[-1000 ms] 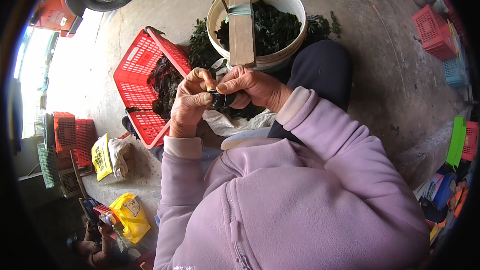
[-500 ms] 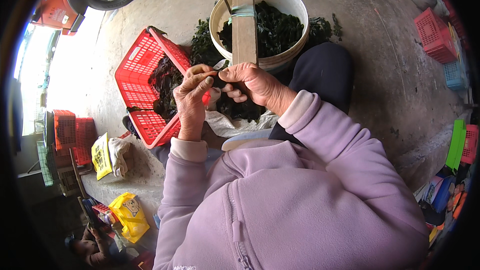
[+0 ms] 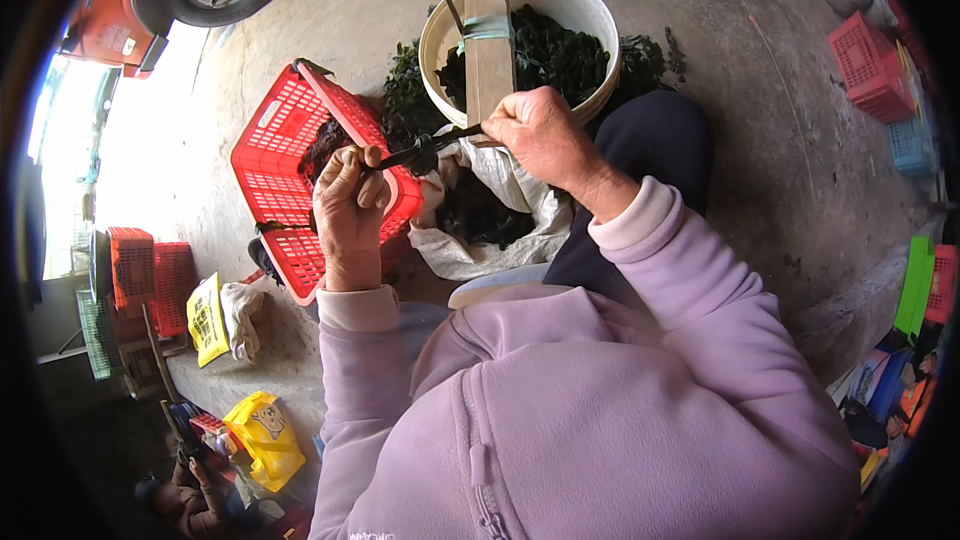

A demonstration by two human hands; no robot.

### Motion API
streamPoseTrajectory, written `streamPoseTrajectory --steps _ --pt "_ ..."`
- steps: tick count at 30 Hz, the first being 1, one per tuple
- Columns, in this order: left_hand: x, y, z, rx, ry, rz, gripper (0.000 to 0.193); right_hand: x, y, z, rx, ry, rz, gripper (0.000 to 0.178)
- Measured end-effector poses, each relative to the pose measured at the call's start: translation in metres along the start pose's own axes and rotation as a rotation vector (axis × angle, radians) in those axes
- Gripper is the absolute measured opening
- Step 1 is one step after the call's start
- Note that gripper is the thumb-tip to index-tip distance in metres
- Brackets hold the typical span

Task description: The person sits on the floor and sorts dark green seaweed by hand, picking pieces from a red basket and placing them into a white bucket. The person repeatedly handles individual seaweed pieces, separating and transferring them between containers.

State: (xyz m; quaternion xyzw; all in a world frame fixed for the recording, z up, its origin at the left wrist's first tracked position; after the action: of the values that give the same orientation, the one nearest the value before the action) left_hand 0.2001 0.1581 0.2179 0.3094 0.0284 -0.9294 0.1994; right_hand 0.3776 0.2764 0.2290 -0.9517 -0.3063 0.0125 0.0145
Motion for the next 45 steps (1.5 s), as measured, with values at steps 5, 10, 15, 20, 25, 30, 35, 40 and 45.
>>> streamPoseTrajectory --steps 5,10,15,20,25,30,35,40,45 --pt "0.007 -0.013 -0.017 0.117 -0.389 0.147 0.013 0.008 -0.013 -0.036 0.153 0.092 -0.074 0.015" --pt "-0.052 -0.032 -0.022 -0.07 -0.937 -0.238 0.032 0.01 -0.037 -0.059 0.26 0.14 -0.114 0.014" --pt "-0.045 -0.065 -0.006 -0.177 -1.212 -0.12 0.012 0.021 -0.059 -0.039 0.105 0.384 -0.217 0.015" --pt "-0.033 -0.09 0.005 -0.244 -1.26 -0.004 0.013 0.026 -0.088 -0.021 0.031 0.416 -0.285 0.018" --pt "-0.027 -0.127 0.011 -0.316 -1.428 0.121 0.019 0.034 -0.127 -0.007 0.044 0.364 -0.173 0.02" --pt "-0.004 -0.169 -0.004 -0.186 -1.61 0.214 0.026 0.046 -0.161 0.019 -0.009 0.324 -0.086 0.023" --pt "0.009 -0.212 -0.042 0.026 -1.784 0.234 0.026 0.058 -0.183 0.052 -0.073 0.502 0.139 0.017" --pt "-0.002 -0.218 -0.085 0.045 -2.132 0.141 0.029 0.063 -0.188 0.067 -0.075 0.472 0.182 0.018" --pt "-0.006 -0.205 -0.077 0.041 -1.963 0.022 0.043 0.074 -0.169 0.061 -0.235 -0.062 0.135 0.022"
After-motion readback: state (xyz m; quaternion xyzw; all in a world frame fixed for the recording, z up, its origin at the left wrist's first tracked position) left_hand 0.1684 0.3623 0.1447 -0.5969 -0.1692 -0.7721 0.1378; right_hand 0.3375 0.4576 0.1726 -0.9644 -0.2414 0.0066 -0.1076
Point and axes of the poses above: each hand's wrist, its own y-axis away from the middle knuckle, its own x-axis out of the back of the hand, z = x × y, the point moved 10 cm from there along -y, towards the middle knuckle, and after that the axes turned 10 degrees about -y, right-handed, at the moved point
